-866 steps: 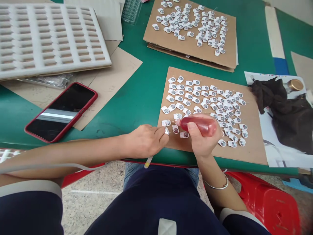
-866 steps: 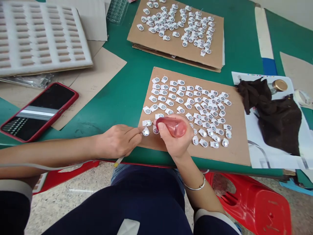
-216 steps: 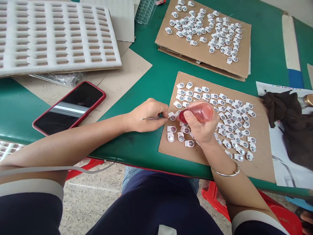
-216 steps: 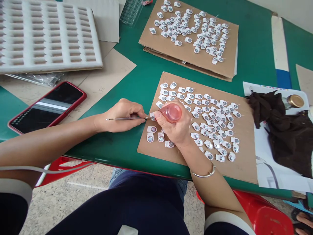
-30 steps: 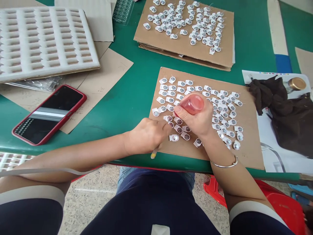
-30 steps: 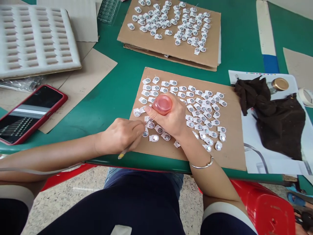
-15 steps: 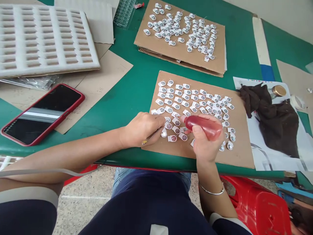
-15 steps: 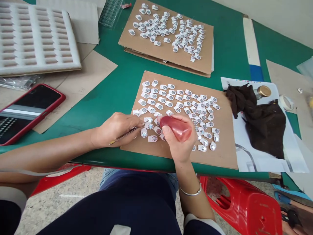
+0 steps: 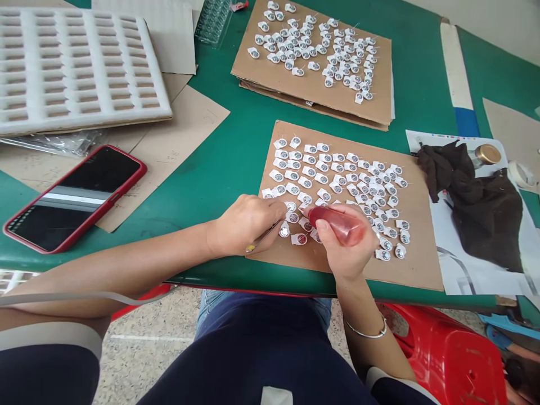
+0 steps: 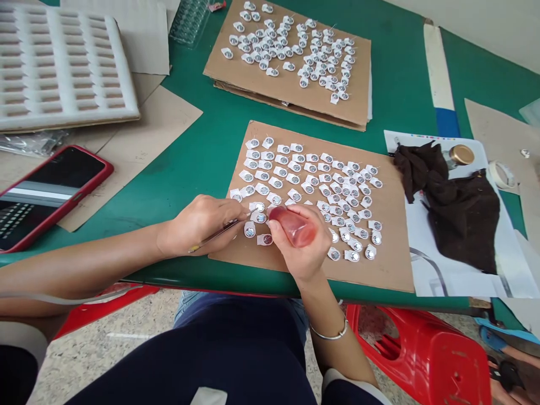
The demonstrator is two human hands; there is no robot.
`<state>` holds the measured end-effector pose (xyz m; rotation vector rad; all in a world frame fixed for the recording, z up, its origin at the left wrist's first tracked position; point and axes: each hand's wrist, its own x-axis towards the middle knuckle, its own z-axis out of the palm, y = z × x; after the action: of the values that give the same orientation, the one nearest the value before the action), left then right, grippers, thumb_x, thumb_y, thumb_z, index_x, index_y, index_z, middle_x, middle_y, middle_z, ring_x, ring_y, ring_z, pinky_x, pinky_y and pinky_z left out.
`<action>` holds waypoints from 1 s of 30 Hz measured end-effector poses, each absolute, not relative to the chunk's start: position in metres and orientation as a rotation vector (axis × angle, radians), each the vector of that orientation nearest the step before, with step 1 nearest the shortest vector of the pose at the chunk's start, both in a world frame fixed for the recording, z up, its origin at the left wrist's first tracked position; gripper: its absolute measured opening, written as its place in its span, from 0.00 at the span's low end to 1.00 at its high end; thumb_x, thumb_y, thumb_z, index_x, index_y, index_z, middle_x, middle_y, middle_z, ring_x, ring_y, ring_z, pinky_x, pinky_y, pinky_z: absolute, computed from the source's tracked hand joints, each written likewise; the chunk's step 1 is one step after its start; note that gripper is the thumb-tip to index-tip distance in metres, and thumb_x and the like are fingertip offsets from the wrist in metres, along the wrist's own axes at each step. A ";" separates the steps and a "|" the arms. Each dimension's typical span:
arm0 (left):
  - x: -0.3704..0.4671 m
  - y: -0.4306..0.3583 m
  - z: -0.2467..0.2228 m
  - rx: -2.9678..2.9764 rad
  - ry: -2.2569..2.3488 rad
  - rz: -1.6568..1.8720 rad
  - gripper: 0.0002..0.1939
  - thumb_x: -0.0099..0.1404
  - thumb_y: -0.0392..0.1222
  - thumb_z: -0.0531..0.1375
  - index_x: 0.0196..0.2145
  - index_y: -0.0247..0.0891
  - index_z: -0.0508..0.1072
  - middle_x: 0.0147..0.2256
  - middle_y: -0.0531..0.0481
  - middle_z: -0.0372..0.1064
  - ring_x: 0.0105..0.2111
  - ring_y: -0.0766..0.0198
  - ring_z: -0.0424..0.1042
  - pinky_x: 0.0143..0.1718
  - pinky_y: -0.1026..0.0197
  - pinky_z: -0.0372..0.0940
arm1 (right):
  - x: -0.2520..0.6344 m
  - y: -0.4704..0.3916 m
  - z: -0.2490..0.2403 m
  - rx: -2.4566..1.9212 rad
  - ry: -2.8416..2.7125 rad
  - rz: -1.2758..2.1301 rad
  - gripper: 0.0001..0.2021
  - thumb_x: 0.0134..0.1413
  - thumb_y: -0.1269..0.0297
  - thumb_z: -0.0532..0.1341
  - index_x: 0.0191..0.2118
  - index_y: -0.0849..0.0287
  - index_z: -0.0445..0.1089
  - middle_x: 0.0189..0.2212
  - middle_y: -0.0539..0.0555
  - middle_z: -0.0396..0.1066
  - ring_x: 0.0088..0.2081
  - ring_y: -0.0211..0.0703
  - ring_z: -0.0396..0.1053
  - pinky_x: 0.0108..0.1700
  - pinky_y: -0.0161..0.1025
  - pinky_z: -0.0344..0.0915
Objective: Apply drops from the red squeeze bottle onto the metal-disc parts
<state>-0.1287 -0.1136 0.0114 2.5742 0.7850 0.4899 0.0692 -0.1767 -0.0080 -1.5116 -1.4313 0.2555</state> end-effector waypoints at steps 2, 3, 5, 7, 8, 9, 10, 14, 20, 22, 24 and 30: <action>-0.129 -0.114 0.011 2.578 0.796 0.486 0.07 0.61 0.33 0.50 0.29 0.34 0.67 0.25 0.51 0.67 0.23 0.67 0.66 0.25 0.66 0.59 | 0.069 -0.176 -0.008 -1.512 -1.461 0.229 0.15 0.40 0.63 0.68 0.38 0.58 0.70 0.33 0.52 0.72 0.35 0.40 0.70 0.39 0.42 0.69; -0.129 -0.114 0.011 2.582 0.802 0.482 0.07 0.61 0.33 0.50 0.29 0.34 0.67 0.25 0.51 0.67 0.23 0.67 0.65 0.24 0.66 0.59 | 0.069 -0.176 -0.008 -1.513 -1.471 0.211 0.15 0.41 0.63 0.68 0.38 0.58 0.70 0.34 0.52 0.72 0.36 0.40 0.70 0.39 0.42 0.69; -0.129 -0.114 0.012 2.588 0.809 0.469 0.07 0.60 0.34 0.50 0.28 0.35 0.66 0.24 0.51 0.66 0.22 0.67 0.65 0.24 0.66 0.58 | 0.069 -0.176 -0.007 -1.512 -1.484 0.192 0.15 0.41 0.63 0.68 0.38 0.58 0.69 0.34 0.52 0.72 0.36 0.40 0.70 0.40 0.42 0.69; -0.129 -0.114 0.012 2.587 0.812 0.454 0.07 0.60 0.34 0.50 0.28 0.35 0.66 0.25 0.51 0.66 0.23 0.67 0.65 0.24 0.65 0.58 | 0.069 -0.175 -0.007 -1.507 -1.491 0.203 0.15 0.41 0.64 0.68 0.39 0.58 0.69 0.34 0.52 0.72 0.36 0.40 0.70 0.40 0.42 0.69; -0.129 -0.114 0.012 2.584 0.813 0.450 0.07 0.60 0.34 0.50 0.28 0.35 0.66 0.25 0.51 0.66 0.23 0.67 0.65 0.24 0.65 0.59 | 0.068 -0.175 -0.007 -1.504 -1.493 0.210 0.16 0.41 0.64 0.68 0.39 0.58 0.69 0.34 0.52 0.72 0.36 0.40 0.70 0.40 0.42 0.69; -0.129 -0.114 0.012 2.581 0.814 0.449 0.07 0.60 0.34 0.50 0.28 0.35 0.66 0.25 0.51 0.66 0.23 0.67 0.65 0.25 0.65 0.59 | 0.068 -0.175 -0.007 -1.503 -1.493 0.215 0.16 0.41 0.64 0.68 0.39 0.58 0.70 0.34 0.52 0.72 0.36 0.40 0.70 0.40 0.42 0.69; -0.129 -0.114 0.012 2.579 0.813 0.447 0.07 0.60 0.34 0.50 0.29 0.35 0.66 0.25 0.51 0.67 0.23 0.67 0.65 0.25 0.65 0.59 | 0.068 -0.175 -0.007 -1.502 -1.493 0.220 0.16 0.40 0.64 0.68 0.39 0.59 0.70 0.34 0.52 0.72 0.36 0.40 0.70 0.40 0.42 0.69; -0.129 -0.114 0.012 2.579 0.801 0.448 0.07 0.61 0.34 0.50 0.29 0.35 0.67 0.25 0.51 0.66 0.23 0.66 0.65 0.25 0.65 0.59 | 0.068 -0.174 -0.008 -1.499 -1.491 0.223 0.17 0.40 0.65 0.69 0.39 0.59 0.70 0.34 0.52 0.72 0.36 0.40 0.70 0.40 0.42 0.69; -0.129 -0.114 0.012 2.583 0.801 0.443 0.08 0.61 0.34 0.49 0.29 0.34 0.67 0.25 0.51 0.66 0.22 0.66 0.65 0.23 0.64 0.59 | 0.069 -0.174 -0.009 -1.493 -1.507 0.257 0.16 0.41 0.65 0.68 0.40 0.59 0.69 0.34 0.53 0.71 0.36 0.41 0.70 0.41 0.43 0.69; -0.128 -0.114 0.012 2.577 0.801 0.444 0.08 0.61 0.33 0.50 0.30 0.33 0.68 0.25 0.50 0.67 0.23 0.65 0.66 0.24 0.64 0.60 | 0.069 -0.175 -0.009 -1.504 -1.505 0.257 0.16 0.41 0.64 0.68 0.40 0.59 0.69 0.34 0.53 0.71 0.36 0.41 0.71 0.41 0.44 0.70; -0.128 -0.114 0.012 2.571 0.801 0.448 0.08 0.61 0.33 0.50 0.30 0.33 0.68 0.26 0.50 0.67 0.24 0.65 0.67 0.25 0.64 0.60 | 0.069 -0.175 -0.009 -1.512 -1.499 0.245 0.16 0.41 0.64 0.68 0.40 0.59 0.69 0.34 0.53 0.71 0.36 0.41 0.71 0.41 0.44 0.70; -0.128 -0.114 0.011 2.567 0.806 0.451 0.08 0.60 0.33 0.50 0.29 0.34 0.68 0.25 0.50 0.67 0.23 0.66 0.66 0.25 0.64 0.60 | 0.070 -0.176 -0.008 -1.495 -1.512 0.216 0.16 0.41 0.65 0.68 0.39 0.59 0.69 0.34 0.53 0.72 0.36 0.40 0.70 0.40 0.43 0.70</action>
<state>-0.1283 -0.1141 0.0113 2.5672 0.8056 0.4513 0.0696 -0.1758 -0.0085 -1.4954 -1.5122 0.2165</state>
